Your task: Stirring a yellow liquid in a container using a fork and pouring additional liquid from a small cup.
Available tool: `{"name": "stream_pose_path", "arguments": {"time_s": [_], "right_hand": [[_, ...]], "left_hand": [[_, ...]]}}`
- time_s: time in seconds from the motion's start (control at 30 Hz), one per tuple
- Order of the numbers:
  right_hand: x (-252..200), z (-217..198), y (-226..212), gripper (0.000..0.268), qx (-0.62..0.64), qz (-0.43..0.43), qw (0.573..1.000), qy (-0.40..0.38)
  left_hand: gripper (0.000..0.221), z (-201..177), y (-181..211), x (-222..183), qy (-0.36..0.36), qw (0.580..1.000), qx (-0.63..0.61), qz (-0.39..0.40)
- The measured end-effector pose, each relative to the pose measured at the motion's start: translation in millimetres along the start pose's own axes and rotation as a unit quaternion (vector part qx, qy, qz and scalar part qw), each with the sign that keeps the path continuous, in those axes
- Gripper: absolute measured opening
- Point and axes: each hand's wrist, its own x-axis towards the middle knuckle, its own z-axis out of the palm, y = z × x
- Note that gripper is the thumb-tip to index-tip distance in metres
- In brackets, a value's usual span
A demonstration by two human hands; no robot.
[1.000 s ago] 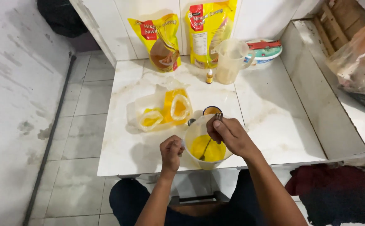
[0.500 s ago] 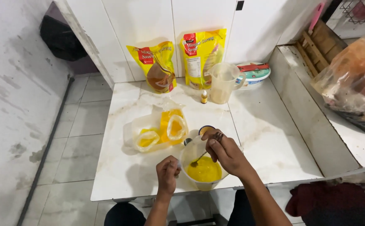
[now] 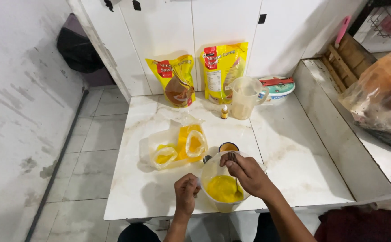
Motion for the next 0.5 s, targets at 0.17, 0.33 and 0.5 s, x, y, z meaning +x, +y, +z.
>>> {"name": "stream_pose_path", "arguments": {"time_s": [0.17,0.33,0.5], "right_hand": [[2.0,-0.3,-2.1,0.024,0.081,0.006,0.997,0.011],[0.0,-0.1,-1.4,0.023,-0.010,0.065,0.997,0.051],[1.1,1.1,-1.1,0.030,0.003,0.057,0.998,0.038]], "left_hand": [[0.039,-1.0,-3.8,2.8,-0.009,1.000,-0.027,-0.005],[0.039,0.3,4.5,-0.1,-0.022,0.999,-0.007,0.026],[0.040,-0.3,4.0,0.3,-0.028,0.999,-0.013,0.026]]}}
